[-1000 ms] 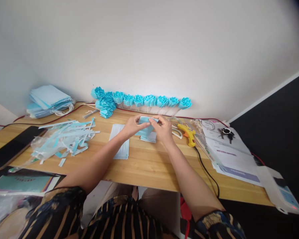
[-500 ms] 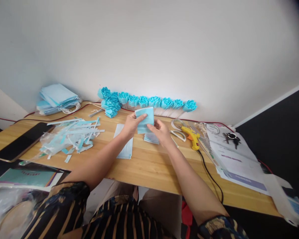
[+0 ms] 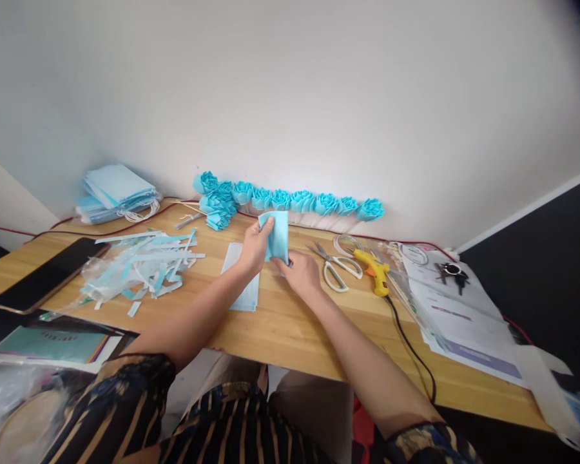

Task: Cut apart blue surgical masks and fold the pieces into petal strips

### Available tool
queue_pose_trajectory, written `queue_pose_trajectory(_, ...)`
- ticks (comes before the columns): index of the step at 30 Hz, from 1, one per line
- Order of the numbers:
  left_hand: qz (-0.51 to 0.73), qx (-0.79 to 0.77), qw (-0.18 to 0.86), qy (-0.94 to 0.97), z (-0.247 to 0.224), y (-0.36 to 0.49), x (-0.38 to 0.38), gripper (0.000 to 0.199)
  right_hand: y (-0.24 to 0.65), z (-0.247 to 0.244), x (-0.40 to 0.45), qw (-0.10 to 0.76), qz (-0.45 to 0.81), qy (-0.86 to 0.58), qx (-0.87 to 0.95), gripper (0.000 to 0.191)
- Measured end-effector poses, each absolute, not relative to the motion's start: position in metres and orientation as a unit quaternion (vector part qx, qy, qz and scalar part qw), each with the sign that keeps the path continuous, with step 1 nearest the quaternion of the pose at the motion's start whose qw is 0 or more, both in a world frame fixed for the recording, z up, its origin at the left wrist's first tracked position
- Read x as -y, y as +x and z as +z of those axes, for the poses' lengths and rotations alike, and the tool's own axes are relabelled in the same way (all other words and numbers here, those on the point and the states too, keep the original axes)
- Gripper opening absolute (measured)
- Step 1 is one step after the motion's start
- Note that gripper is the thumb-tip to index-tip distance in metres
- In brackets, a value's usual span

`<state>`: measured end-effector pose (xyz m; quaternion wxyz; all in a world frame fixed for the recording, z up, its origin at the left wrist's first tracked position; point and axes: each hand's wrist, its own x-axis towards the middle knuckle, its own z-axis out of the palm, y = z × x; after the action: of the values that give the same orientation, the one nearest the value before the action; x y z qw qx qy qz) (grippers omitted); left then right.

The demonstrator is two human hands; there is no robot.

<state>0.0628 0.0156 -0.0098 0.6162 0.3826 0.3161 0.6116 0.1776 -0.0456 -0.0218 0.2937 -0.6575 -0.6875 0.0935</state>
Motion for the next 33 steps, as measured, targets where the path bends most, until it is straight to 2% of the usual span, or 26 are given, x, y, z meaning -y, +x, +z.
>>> queue_pose_trajectory(5,0.603,-0.360,0.585,0.405,-0.014,0.063,-0.019,0.039,0.171,-0.027,0.048,0.312,0.096,-0.603,0.728,0.036)
queue_pose_trajectory(9,0.584,-0.404,0.512,0.483,-0.012,0.059,-0.021,0.034,0.195,-0.014,0.042,0.306,0.212,-0.534,0.759,0.028)
queue_pose_trajectory(12,0.549,-0.398,0.468,0.566,-0.012,0.060,-0.017,0.031,0.219,-0.001,0.035,0.430,0.269,-0.534,0.677,0.044)
queue_pose_trajectory(15,0.507,-0.374,0.457,0.628,-0.014,0.064,-0.012,0.030,0.229,0.006,0.033,0.513,0.244,-0.521,0.637,0.038)
queue_pose_trajectory(18,0.474,-0.361,0.448,0.667,-0.017,0.069,-0.007,0.027,0.223,0.005,0.034,0.511,0.204,-0.523,0.651,0.034)
queue_pose_trajectory(21,0.442,-0.358,0.454,0.686,-0.018,0.071,-0.003,0.029,0.215,0.002,0.036,0.517,0.166,-0.523,0.657,0.020)
queue_pose_trajectory(25,0.422,-0.348,0.490,0.678,-0.019,0.071,-0.001,0.036,0.221,0.001,0.034,0.566,0.139,-0.531,0.615,0.022)
queue_pose_trajectory(30,0.455,-0.357,0.514,0.634,-0.019,0.069,-0.006,0.042,0.239,0.003,0.029,0.644,0.105,-0.526,0.546,0.027)
queue_pose_trajectory(33,0.462,-0.357,0.536,0.610,-0.019,0.069,-0.008,0.045,0.244,0.001,0.027,0.651,0.090,-0.535,0.531,0.029)
